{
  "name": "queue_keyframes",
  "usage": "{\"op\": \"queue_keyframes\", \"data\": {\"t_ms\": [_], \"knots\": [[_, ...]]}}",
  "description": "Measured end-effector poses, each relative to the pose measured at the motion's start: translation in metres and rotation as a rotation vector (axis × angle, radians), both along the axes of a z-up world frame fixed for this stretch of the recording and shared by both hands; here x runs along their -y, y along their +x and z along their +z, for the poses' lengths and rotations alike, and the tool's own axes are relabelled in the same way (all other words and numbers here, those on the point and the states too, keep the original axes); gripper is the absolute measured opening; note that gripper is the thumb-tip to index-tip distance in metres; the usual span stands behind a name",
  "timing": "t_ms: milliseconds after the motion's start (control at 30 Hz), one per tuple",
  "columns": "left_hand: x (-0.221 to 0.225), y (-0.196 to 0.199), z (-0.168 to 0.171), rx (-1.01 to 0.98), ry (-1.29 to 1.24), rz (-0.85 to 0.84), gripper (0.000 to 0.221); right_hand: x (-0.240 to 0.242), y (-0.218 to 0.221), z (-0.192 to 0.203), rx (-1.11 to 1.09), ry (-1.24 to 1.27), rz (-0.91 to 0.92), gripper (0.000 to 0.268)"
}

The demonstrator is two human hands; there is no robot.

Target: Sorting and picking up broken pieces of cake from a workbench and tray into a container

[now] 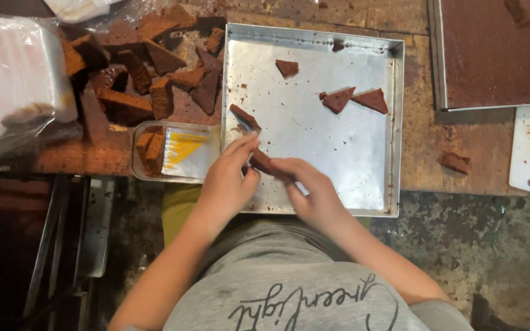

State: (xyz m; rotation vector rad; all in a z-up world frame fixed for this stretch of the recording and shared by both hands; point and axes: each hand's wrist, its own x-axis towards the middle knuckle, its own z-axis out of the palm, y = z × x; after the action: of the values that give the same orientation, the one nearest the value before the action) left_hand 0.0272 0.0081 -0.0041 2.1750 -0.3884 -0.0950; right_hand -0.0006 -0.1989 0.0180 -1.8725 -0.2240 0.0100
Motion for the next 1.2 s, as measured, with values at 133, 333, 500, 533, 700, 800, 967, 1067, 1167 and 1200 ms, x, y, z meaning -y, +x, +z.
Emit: {"op": "queue_keyframes", "data": {"t_ms": [133, 333, 500, 533, 700, 800, 967, 1067, 1167, 1200], "knots": [[0.021, -0.008, 0.060, -0.001, -0.091, -0.221, 0.054, 0.008, 0.009, -0.030, -0.025, -0.211, -0.006, 0.018], [-0.003, -0.007, 0.007, -0.107, 0.032, -0.065, 0.034, 0.020, 0.047, 0.043, -0.454, -0.379, -0.014, 0.041], [-0.057, -0.006, -0.051, -0.126, 0.414, 0.088, 0.019, 0.121, 0.105, -0.028, 0.267, -0.505, -0.251, 0.054], [-0.065, -0.011, -0.065, 0.011, 0.447, 0.106, 0.010, 0.145, 0.120, -0.052, 0.352, -0.591, -0.288, 0.048], [-0.071, -0.011, -0.043, -0.007, 0.200, 0.240, 0.008, 0.169, 0.115, -0.120, -0.275, -1.172, -0.360, 0.050], [-0.071, -0.009, -0.048, -0.027, 0.128, 0.247, 0.008, 0.134, 0.097, -0.096, -0.355, -0.988, -0.311, 0.037], [-0.040, 0.002, -0.031, -0.034, 0.040, 0.158, 0.027, 0.049, 0.062, -0.065, -0.350, -0.118, -0.218, 0.049], [-0.019, 0.006, -0.016, -0.120, 0.021, 0.025, 0.048, 0.002, 0.039, -0.025, -0.100, 0.121, -0.092, 0.044], [-0.009, 0.014, 0.003, -0.077, -0.065, 0.052, 0.056, -0.020, 0.041, -0.003, 0.032, -0.131, 0.120, 0.039], [-0.007, 0.014, 0.010, 0.010, -0.056, 0.041, 0.056, -0.023, 0.045, 0.001, -0.022, -0.142, 0.164, 0.034]]}}
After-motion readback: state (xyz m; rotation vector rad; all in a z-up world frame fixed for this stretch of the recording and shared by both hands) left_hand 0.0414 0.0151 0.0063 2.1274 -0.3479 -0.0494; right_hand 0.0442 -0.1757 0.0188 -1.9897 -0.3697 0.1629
